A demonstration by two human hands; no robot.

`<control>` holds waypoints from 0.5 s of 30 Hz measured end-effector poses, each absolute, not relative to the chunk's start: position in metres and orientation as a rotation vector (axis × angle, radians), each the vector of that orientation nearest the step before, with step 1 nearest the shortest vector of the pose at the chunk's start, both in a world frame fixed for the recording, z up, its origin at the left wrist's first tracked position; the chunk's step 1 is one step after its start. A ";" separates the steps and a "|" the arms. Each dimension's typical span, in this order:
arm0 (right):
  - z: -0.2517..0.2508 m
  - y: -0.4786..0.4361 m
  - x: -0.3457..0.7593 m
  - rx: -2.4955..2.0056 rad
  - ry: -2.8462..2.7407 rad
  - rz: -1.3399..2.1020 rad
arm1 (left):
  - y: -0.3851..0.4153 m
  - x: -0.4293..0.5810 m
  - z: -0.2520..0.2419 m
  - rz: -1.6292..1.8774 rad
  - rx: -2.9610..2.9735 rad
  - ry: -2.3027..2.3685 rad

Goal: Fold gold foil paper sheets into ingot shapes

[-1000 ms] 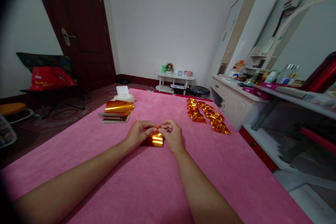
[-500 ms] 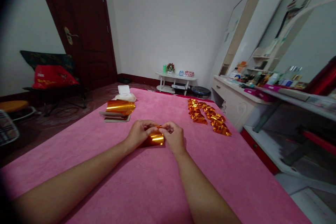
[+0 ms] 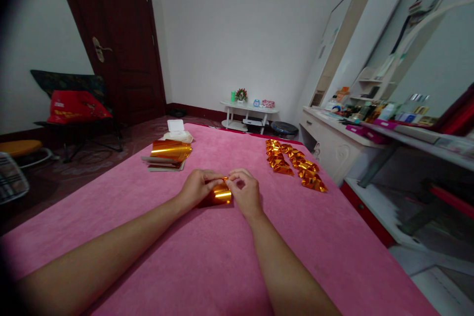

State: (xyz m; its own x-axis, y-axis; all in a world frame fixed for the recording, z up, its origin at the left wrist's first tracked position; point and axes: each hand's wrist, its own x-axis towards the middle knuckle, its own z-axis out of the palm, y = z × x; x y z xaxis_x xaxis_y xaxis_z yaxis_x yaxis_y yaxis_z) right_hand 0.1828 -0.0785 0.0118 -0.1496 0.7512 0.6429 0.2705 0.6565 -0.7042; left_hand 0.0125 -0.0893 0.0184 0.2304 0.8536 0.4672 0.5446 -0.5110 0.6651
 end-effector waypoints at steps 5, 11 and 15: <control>0.008 -0.078 0.183 -0.894 -1.708 0.554 | -0.089 0.013 0.019 1.172 2.152 1.289; 0.005 -0.076 0.182 -0.978 -1.648 0.574 | -0.094 0.017 0.025 1.275 2.202 1.413; 0.005 -0.075 0.182 -0.952 -1.639 0.592 | -0.096 0.017 0.026 1.246 2.275 1.368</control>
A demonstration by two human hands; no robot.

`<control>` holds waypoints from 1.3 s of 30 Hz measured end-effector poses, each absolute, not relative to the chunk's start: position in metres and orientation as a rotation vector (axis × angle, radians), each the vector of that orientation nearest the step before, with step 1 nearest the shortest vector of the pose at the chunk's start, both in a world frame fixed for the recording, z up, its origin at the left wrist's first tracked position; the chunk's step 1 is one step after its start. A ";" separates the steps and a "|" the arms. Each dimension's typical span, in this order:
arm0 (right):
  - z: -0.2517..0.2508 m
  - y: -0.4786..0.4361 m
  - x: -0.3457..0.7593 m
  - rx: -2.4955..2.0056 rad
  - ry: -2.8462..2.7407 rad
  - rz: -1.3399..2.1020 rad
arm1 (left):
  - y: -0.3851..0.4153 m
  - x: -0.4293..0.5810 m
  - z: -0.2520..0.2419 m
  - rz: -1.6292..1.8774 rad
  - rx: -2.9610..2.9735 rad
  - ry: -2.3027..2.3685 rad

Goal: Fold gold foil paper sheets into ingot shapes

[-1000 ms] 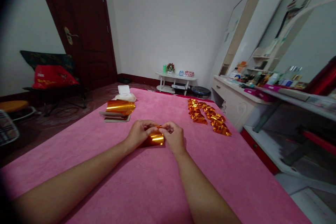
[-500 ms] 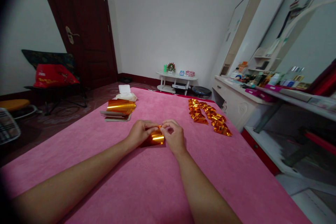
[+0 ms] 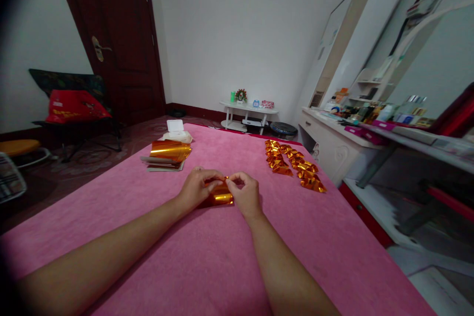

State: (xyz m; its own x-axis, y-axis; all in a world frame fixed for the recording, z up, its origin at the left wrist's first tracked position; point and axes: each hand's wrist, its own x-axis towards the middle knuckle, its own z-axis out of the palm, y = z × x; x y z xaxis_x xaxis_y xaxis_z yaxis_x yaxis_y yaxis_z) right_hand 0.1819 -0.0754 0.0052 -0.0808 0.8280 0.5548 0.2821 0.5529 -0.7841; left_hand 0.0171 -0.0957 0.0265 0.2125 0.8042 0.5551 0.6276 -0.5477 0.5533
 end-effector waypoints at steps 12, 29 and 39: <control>0.007 -0.077 0.183 -0.930 -1.693 0.547 | -0.088 0.014 0.023 1.254 2.148 1.311; 0.012 -0.077 0.185 -0.873 -1.583 0.805 | -0.091 0.014 0.025 1.188 2.262 1.276; 0.009 -0.073 0.190 -0.885 -1.636 0.866 | -0.090 0.014 0.025 1.250 2.230 1.257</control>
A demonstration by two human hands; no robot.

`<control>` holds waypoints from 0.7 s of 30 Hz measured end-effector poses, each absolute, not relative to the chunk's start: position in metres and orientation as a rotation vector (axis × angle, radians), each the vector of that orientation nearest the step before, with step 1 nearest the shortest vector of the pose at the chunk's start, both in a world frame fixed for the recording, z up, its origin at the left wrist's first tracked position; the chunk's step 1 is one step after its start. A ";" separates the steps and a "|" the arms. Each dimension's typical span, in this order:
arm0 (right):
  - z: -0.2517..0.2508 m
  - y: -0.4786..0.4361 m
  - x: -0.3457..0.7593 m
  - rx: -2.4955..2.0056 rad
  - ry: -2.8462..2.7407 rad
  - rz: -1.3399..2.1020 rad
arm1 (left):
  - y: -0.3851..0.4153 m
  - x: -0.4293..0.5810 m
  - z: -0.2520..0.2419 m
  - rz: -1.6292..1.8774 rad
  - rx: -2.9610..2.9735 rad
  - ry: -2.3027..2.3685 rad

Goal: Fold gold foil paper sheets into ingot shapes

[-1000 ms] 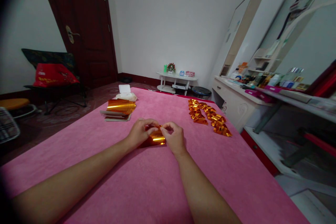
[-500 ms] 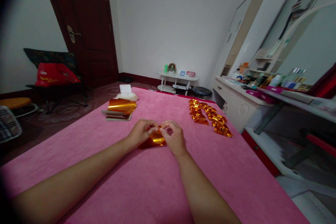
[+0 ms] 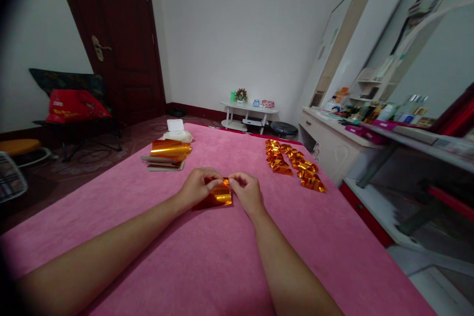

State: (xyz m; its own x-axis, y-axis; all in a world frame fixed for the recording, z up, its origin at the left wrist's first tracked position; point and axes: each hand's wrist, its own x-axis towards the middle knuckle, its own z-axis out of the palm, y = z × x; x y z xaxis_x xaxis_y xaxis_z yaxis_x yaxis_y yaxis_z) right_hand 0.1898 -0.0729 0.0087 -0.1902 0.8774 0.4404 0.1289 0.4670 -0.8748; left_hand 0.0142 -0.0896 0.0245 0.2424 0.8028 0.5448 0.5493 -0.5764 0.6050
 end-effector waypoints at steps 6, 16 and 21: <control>0.007 -0.073 0.188 -0.887 -1.657 0.839 | -0.090 0.016 0.023 1.321 2.102 1.178; 0.012 -0.079 0.188 -0.856 -1.697 0.859 | -0.092 0.016 0.026 1.300 2.227 1.211; 0.010 -0.078 0.189 -0.882 -1.733 0.797 | -0.095 0.018 0.029 1.288 2.267 1.207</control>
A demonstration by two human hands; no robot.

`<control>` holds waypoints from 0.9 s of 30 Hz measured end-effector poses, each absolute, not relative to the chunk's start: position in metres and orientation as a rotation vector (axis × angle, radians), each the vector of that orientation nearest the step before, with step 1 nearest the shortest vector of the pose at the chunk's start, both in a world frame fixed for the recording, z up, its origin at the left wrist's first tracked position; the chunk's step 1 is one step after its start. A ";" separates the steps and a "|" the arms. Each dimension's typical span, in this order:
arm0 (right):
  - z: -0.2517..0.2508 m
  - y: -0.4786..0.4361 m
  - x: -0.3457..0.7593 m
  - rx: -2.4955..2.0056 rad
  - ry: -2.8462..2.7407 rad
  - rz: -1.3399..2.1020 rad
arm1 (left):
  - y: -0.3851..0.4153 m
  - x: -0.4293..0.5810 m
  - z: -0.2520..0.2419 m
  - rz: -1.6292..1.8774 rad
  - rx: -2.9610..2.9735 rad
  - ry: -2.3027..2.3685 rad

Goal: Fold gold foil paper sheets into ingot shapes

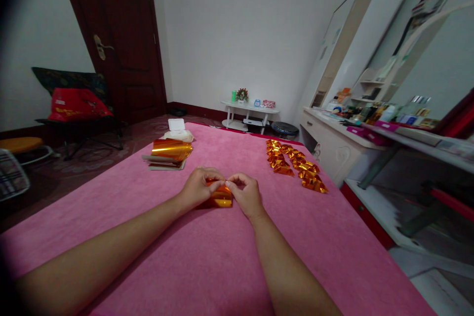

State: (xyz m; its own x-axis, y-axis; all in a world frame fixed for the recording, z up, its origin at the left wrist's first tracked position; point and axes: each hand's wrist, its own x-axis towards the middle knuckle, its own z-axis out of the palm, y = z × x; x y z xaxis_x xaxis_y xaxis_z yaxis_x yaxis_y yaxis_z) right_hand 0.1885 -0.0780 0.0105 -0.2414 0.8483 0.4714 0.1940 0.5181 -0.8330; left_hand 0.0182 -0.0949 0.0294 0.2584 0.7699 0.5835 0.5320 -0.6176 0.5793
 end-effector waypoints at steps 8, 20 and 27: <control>0.018 -0.080 0.190 -0.936 -1.660 0.626 | -0.083 0.005 0.031 1.196 2.160 1.176; 0.014 -0.071 0.199 -0.974 -1.466 0.507 | -0.077 -0.011 0.036 1.343 1.773 1.116; 0.015 -0.071 0.199 -0.979 -1.457 0.522 | -0.070 -0.013 0.027 1.429 1.635 1.145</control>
